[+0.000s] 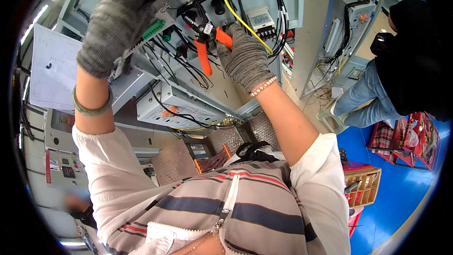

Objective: The person works inside an open electrical cabinet, using pliers to strip and cut wires and connecting them to terminal blocks. The person also reaches into a compartmentalized parts box to select small components.

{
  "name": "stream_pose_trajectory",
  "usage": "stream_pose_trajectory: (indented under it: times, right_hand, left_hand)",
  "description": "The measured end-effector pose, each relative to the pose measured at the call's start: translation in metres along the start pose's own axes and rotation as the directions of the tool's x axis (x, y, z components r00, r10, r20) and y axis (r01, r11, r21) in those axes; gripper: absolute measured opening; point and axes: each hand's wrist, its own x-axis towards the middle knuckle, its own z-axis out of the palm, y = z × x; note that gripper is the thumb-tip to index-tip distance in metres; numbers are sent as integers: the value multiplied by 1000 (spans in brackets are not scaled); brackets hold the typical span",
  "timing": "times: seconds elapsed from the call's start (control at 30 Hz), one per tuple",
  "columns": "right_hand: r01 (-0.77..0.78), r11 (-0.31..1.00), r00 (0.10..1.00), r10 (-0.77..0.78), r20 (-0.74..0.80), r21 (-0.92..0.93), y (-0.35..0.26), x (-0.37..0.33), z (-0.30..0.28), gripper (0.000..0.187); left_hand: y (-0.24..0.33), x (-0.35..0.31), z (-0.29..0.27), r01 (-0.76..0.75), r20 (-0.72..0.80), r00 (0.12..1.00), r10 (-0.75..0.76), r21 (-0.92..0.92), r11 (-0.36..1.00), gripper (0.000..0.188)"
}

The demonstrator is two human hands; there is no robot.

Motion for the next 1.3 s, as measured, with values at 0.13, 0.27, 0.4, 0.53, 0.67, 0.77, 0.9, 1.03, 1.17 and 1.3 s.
stream_pose_trajectory:
  times: [0.13, 0.27, 0.4, 0.53, 0.67, 0.77, 0.9, 1.03, 1.17, 1.3]
  right_hand:
    - [-54, 998, 990, 49, 131, 37, -6, -22, -31, 31]
    - [25, 959, 994, -53, 92, 283, -12, -47, -35, 36]
    - [27, 912, 983, -99, 156, 409, -22, -50, -29, 41]
    - [144, 958, 980, -173, 99, 249, -45, -52, -40, 72]
    - [274, 959, 955, -263, 139, -68, -46, -70, -34, 97]
    - [220, 975, 970, -223, 95, 41, -30, -80, -17, 95]
    - [-25, 987, 987, 0, 158, 157, -20, -73, -8, 81]
    - [60, 994, 997, -55, 60, -92, -6, -38, -1, 79]
    - [-60, 993, 984, 77, 163, -106, -15, -12, -4, 82]
    - [2, 959, 1000, 1, 13, -283, -12, -7, 8, 86]
  left_hand:
    - [-1, -49, 27, -123, -340, 939, -55, -480, 869, 20]
    - [43, -123, 57, 269, 127, 922, -366, -891, 367, 29]
    - [70, -136, 86, 403, 409, 867, -283, -911, -81, 28]
    - [73, -133, 100, 463, 531, 770, -354, -847, -262, 28]
    - [85, -131, 104, 403, 508, 745, -432, -859, -316, 28]
    - [95, -125, 110, 411, 357, 823, -442, -911, 29, 33]
    - [67, -123, 99, 282, 197, 933, -301, -921, 270, 31]
    - [19, -92, 54, -76, -279, 941, -189, -722, 688, 39]
    - [21, -45, 10, -3, -244, 969, -27, -122, 992, 31]
    - [13, -18, 20, -22, -71, 997, 39, 225, 974, 27]
